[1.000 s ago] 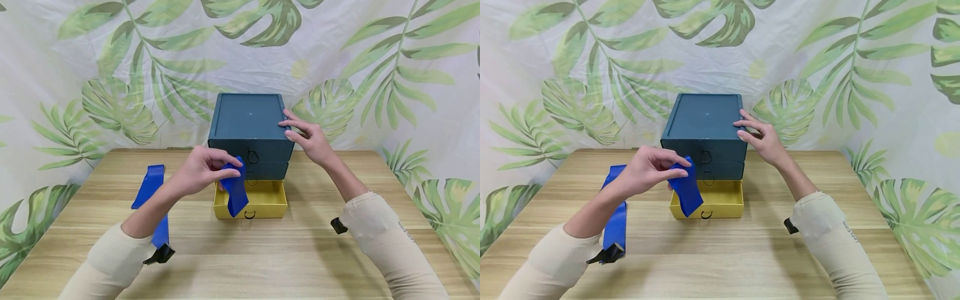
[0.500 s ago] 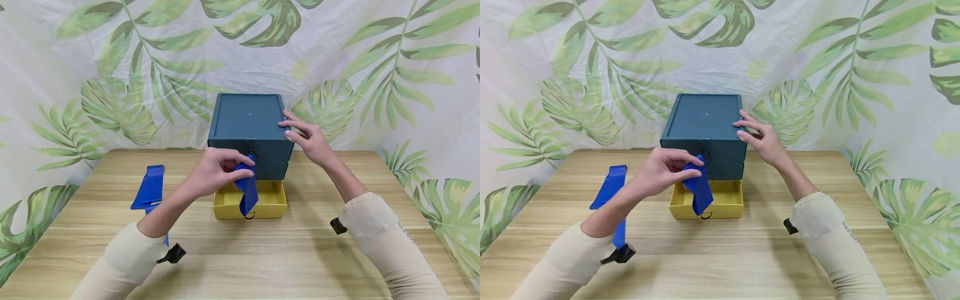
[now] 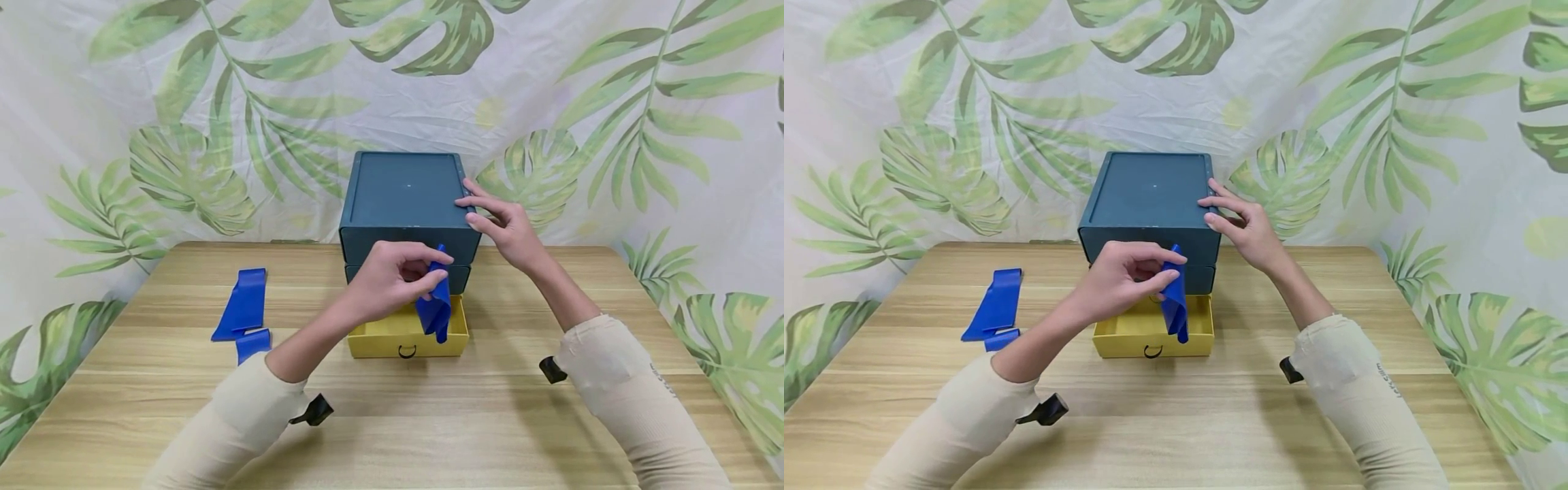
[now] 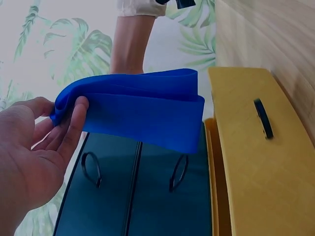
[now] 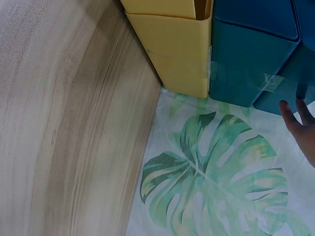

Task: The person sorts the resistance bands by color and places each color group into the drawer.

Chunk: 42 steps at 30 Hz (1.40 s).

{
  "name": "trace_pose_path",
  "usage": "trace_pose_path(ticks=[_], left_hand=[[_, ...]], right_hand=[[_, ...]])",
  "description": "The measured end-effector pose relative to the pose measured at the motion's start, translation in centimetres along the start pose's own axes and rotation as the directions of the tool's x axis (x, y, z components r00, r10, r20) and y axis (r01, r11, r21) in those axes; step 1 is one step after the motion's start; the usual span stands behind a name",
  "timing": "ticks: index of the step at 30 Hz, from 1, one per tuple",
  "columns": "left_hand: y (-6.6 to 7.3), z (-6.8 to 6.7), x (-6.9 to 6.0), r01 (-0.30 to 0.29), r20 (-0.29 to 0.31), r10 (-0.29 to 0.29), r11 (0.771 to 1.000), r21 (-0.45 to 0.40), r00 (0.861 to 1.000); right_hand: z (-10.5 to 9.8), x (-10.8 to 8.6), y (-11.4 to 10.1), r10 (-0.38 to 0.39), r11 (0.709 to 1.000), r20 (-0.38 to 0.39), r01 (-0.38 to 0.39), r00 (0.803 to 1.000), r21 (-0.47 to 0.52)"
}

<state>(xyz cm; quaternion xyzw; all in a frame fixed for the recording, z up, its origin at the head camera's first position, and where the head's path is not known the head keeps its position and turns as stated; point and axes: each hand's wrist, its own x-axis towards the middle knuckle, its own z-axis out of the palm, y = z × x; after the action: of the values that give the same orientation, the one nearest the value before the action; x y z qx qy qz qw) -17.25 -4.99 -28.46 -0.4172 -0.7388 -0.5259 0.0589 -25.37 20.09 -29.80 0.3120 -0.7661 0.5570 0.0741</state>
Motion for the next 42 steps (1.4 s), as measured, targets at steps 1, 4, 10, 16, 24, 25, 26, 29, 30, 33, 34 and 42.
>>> trace_pose_path(ticks=[1,4,10,16,24,25,26,29,30,33,34,42], left_hand=[[0.0,0.2,0.2,-0.006,0.002,0.006,1.0,-0.003,1.0],[0.2,0.6,0.7,-0.013,0.004,0.013,1.0,-0.001,1.0],[0.0,1.2,1.6,0.01,0.0,-0.01,0.997,0.076,1.0],[-0.5,2.1,2.1,-0.023,0.061,0.006,0.958,0.285,0.998],[-0.9,3.4,2.2,0.009,0.192,-0.089,0.924,0.383,0.977],[-1.0,3.5,2.1,0.024,0.19,-0.102,0.926,0.376,0.977],[-1.2,3.5,1.9,0.043,0.186,-0.117,0.93,0.364,0.976],[-1.6,3.4,1.1,0.096,0.173,-0.162,0.937,0.337,0.972],[-1.7,3.3,0.7,0.112,0.17,-0.176,0.937,0.33,0.97],[-2.1,2.9,-0.7,0.155,0.162,-0.216,0.934,0.323,0.963],[-2.2,2.8,-1.2,0.165,0.156,-0.225,0.931,0.325,0.962],[-4.1,1.2,-4.9,0.241,0.118,-0.292,0.915,0.322,0.949]], right_hand=[[0.0,0.0,0.0,-0.001,1.0,0.002,0.001,1.0,-0.002],[0.0,0.0,0.1,-0.006,1.0,0.001,0.006,1.0,-0.006],[0.0,0.0,0.1,-0.012,1.0,-0.007,0.012,1.0,-0.006],[0.0,-0.1,0.1,-0.012,1.0,-0.004,0.011,1.0,-0.015],[0.0,-0.1,0.1,-0.013,1.0,-0.007,0.013,1.0,0.001],[0.0,-0.1,0.1,-0.014,1.0,-0.008,0.014,1.0,0.005],[0.0,-0.1,0.1,-0.014,1.0,-0.009,0.014,1.0,0.005],[0.1,-0.1,0.1,-0.014,1.0,-0.007,0.014,1.0,0.008],[0.1,0.0,0.1,-0.014,1.0,-0.007,0.014,1.0,0.011],[0.1,0.0,0.1,-0.014,1.0,-0.008,0.014,1.0,0.011],[0.1,0.0,0.1,-0.013,1.0,-0.008,0.013,1.0,0.013],[0.2,0.0,0.0,-0.006,1.0,-0.01,0.006,1.0,0.024]])
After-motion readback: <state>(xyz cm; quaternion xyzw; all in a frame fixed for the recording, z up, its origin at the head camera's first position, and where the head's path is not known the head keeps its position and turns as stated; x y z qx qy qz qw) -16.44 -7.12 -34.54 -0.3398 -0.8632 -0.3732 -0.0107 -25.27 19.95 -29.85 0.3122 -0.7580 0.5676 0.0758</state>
